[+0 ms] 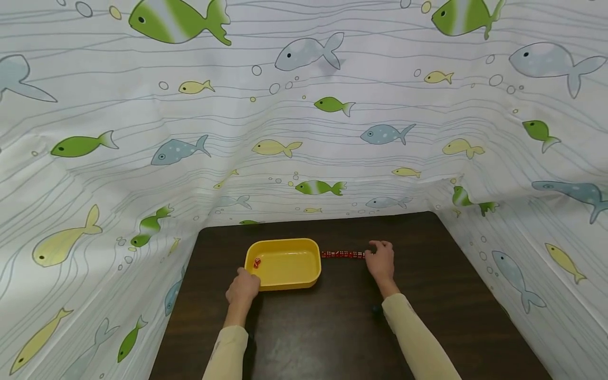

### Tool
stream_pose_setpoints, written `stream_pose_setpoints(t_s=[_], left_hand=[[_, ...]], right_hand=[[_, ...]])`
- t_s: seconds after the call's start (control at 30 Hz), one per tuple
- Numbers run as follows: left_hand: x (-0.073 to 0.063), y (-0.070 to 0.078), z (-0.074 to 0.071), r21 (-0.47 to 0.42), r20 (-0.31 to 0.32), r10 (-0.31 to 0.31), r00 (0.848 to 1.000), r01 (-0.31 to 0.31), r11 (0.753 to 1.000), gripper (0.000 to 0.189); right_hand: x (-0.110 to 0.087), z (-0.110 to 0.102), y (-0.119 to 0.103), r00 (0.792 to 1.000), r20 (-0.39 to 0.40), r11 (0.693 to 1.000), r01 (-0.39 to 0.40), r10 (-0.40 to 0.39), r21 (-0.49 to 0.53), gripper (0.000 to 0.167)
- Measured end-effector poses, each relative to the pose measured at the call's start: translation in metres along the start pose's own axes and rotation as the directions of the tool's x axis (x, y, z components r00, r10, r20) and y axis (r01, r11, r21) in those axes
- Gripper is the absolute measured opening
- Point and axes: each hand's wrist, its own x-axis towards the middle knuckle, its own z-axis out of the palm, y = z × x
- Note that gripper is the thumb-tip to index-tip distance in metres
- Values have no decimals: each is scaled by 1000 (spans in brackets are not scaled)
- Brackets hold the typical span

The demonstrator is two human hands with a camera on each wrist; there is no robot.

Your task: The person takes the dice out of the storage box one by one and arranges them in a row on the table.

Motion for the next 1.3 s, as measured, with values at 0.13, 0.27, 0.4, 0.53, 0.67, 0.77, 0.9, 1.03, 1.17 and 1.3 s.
stream_pose_setpoints(t_s=[0.13,0.27,0.4,0.53,0.67,0.77,0.9,1.03,1.17,1.3], left_hand=[[1,1,-4,-6,-9,-2,1000,2,1000,50],[2,3,-9,-14,-19,10,1000,-10,1000,49],[5,4,-13,-14,-29,15,999,-16,1000,49],[6,5,-17,-1,-37,17,999,-18,1000,50],[8,8,-18,15,-52,19,998,-18,1000,49],[7,9,-16,28,-67,10,998,-8,1000,45],[7,9,-11,40,-71,3,997,-1,999,46],[4,4,-6,43,-74,-1,997,4,999,48],[-2,-1,-1,40,-85,-10,996,13,999,45],[-7,-4,5,24,-102,-3,995,6,1000,40]], right_hand=[[-6,25,-34,983,-14,979,182,-184,-97,28],[-19,50,-72,947,9,940,319,-320,-120,20],[-33,69,-106,917,70,913,397,-392,-96,18],[-41,86,-134,901,147,908,418,-408,-39,22],[-45,102,-157,882,226,907,420,-413,20,25],[-47,117,-170,863,295,906,423,-410,21,27],[-53,135,-180,836,382,905,426,-394,0,29],[-62,152,-186,805,446,894,448,-392,-25,31],[-72,167,-189,780,506,891,452,-368,-48,33],[-77,177,-190,765,542,880,467,-348,-93,36]])
